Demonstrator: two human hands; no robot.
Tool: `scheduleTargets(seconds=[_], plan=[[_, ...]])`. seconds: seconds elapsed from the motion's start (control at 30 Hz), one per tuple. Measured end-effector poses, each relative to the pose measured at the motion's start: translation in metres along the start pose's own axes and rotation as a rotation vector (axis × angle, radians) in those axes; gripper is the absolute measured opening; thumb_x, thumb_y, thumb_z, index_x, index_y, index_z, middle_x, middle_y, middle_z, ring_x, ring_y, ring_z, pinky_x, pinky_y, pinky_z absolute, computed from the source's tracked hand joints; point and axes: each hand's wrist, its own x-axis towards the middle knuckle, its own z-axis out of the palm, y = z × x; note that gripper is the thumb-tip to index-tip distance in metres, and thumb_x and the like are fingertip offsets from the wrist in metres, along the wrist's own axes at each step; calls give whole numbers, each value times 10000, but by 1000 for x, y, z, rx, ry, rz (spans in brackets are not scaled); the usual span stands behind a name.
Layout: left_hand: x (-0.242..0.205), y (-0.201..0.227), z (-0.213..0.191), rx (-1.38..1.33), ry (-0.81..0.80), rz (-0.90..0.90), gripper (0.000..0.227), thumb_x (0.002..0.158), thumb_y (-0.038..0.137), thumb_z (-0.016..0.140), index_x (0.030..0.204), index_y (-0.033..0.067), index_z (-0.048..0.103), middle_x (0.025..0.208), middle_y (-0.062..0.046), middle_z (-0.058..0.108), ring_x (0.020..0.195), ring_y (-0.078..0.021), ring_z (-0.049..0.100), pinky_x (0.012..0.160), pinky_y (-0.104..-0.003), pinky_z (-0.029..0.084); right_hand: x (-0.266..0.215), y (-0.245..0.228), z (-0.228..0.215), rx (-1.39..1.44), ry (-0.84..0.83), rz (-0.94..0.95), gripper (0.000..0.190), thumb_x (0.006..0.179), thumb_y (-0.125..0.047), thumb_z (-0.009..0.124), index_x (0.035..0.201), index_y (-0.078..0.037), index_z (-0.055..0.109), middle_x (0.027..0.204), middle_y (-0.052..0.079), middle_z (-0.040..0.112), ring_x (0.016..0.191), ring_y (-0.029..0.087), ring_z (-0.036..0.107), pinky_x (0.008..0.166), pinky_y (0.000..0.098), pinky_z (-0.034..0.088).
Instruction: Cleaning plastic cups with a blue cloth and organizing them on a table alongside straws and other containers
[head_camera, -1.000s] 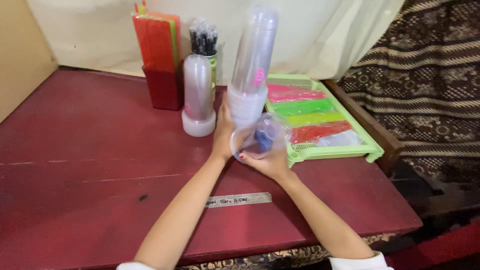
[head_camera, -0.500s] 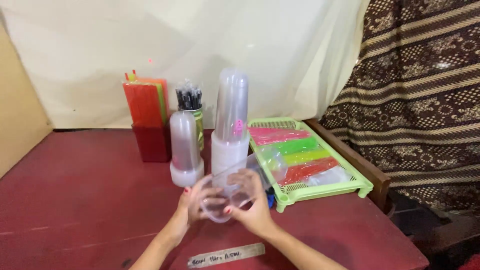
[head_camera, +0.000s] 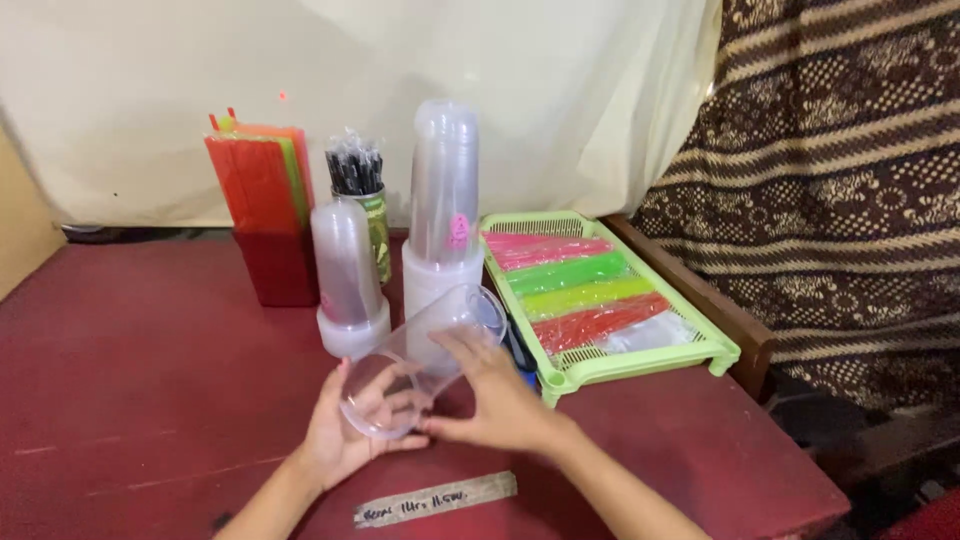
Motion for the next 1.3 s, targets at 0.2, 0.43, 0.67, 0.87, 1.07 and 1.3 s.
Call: scheduleTargets(seconds=[0.2,0.43,0.67,0.87,1.07,1.3], plan=[[-5,8,18,167,199,50,837,846,704,401,1378,68,519,1173,-327,638,1040,-472,658,938,-617,534,3,36,-18,-244,234,3,184,853,-247,671,987,-126,634,864,141,696,840,363,648,835,479,466],[-1,13,-18,201,61,35,858,832,760,460,1414,130,430,1187,-252,612,1089,-446,679,964,-648,544,1,36,-32,-468,-40,554,615,926,-635,564,1227,-109,670,1180,160,671,1167,400,638,944,542,519],[4,13,-30,324,88,22,816,810,712,523,1405,163,422,1288,-280,593,1112,-450,672,915,-645,569,6,57,6,-598,61,443,742,847,-685,613,1210,-39,652,1150,166,644,1178,387,603,953,531,517],[7,13,-20,331,157,5,802,837,715,481,1403,148,447,1293,-286,591,1144,-466,657,914,-634,567,1,89,40,-725,340,102,423,760,-424,753,1025,-97,720,881,118,709,924,378,698,767,490,587],[5,12,-15,274,164,19,802,857,737,442,1413,158,444,1300,-280,592,1150,-473,649,910,-652,559,0,61,12,-591,12,314,504,725,-337,691,1155,-77,659,1019,228,719,960,474,703,818,562,587],[16,8,-42,270,143,156,784,901,679,509,1422,100,424,1295,-261,601,993,-405,697,802,-588,633,-2,5,-19,-355,-123,632,456,761,-355,572,1019,-28,756,983,227,751,1046,445,706,912,576,551]])
